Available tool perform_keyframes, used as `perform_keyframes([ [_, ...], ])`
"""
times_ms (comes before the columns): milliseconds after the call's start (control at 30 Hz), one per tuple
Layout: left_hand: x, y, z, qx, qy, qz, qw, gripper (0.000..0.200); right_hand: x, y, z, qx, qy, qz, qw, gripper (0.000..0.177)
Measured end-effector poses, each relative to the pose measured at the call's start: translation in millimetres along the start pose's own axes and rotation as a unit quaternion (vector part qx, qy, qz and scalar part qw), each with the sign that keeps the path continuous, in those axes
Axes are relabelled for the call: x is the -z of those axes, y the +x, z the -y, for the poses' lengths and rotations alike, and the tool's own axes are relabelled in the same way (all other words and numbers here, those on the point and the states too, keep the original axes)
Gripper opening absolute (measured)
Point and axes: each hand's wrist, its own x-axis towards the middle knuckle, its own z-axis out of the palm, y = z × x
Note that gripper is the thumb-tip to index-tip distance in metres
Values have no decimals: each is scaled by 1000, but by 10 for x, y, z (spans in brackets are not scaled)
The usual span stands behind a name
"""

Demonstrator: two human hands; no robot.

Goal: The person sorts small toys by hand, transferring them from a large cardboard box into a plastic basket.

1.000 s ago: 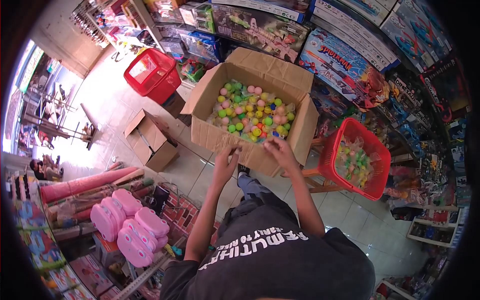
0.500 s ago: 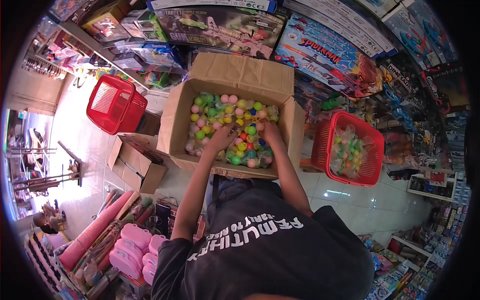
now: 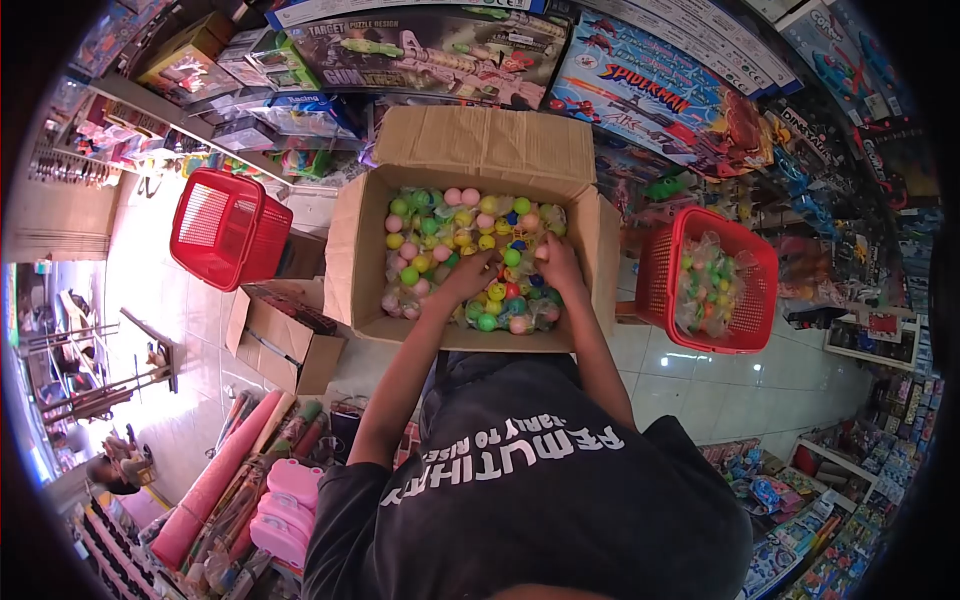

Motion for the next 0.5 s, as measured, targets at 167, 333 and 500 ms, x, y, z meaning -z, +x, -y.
perform_keyframes([
  [167, 15, 30, 29, -5, -20, -13, 1000, 31, 112, -111, 132, 25, 135, -25, 990, 30],
  [333, 68, 12, -28, -12, -13, -2, 1000, 47, 330, -200, 359, 53, 230, -47, 971, 29],
  [500, 119, -56, -380, -148, 45, -47, 987, 60, 236, -130, 373, -16, 419, 78, 904, 24],
])
